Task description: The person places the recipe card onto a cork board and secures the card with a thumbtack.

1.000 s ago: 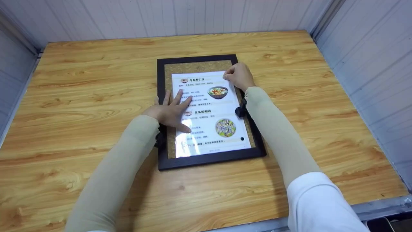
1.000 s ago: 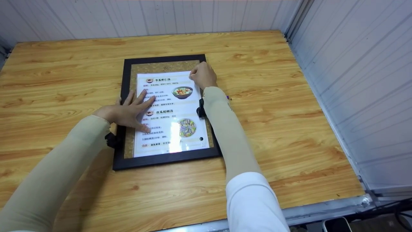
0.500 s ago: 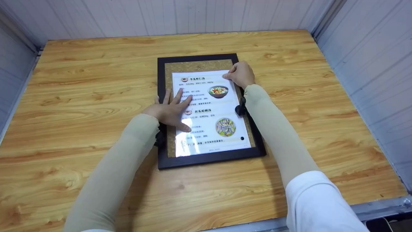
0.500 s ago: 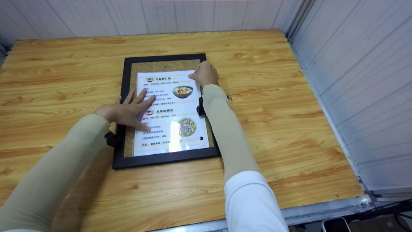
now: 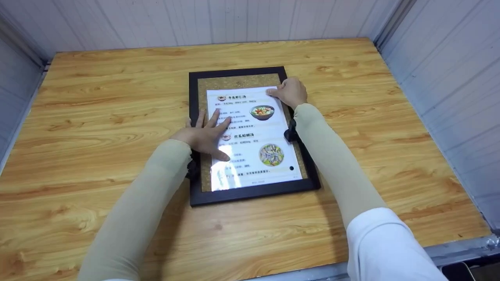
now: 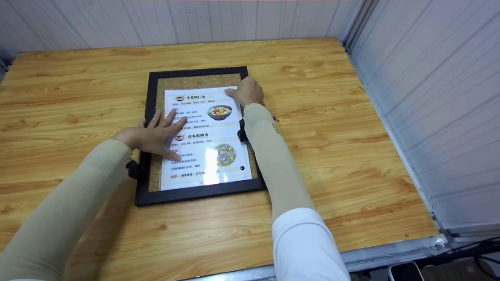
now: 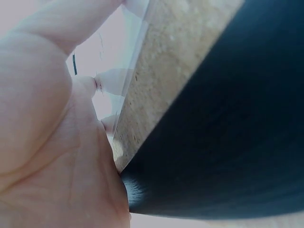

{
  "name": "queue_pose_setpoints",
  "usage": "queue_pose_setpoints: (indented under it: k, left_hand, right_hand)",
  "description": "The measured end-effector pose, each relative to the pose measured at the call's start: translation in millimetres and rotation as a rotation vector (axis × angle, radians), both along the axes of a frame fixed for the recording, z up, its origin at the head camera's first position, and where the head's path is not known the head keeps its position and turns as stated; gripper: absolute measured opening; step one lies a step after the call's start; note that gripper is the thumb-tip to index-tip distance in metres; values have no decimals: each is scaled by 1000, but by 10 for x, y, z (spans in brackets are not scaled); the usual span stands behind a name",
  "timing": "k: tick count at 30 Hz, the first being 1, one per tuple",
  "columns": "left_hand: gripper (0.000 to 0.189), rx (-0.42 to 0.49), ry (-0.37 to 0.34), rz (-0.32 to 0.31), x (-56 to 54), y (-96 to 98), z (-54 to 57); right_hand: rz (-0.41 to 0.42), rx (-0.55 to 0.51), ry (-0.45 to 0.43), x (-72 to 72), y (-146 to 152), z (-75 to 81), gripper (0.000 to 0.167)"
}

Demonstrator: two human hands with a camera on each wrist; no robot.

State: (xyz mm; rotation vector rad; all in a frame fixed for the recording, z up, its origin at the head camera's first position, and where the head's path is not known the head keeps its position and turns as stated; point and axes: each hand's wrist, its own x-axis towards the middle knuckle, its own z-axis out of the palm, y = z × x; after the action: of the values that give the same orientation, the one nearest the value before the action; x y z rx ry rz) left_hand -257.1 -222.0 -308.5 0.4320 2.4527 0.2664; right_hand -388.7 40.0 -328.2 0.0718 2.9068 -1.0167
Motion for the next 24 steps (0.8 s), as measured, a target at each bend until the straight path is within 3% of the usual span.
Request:
queue_pose_setpoints:
  k: [6, 13, 24]
  left_hand:
    - [118, -5, 9, -9, -26, -5, -20]
    - [117, -30, 6, -4, -13, -95, -22]
    - [118, -20, 10, 6, -86, -137, -13]
  right_hand:
    - [33, -136, -87, -6, 68, 38, 40]
    - [114, -303, -94, 44, 149, 53, 40]
    - [142, -197, -135, 106, 582, 351, 36]
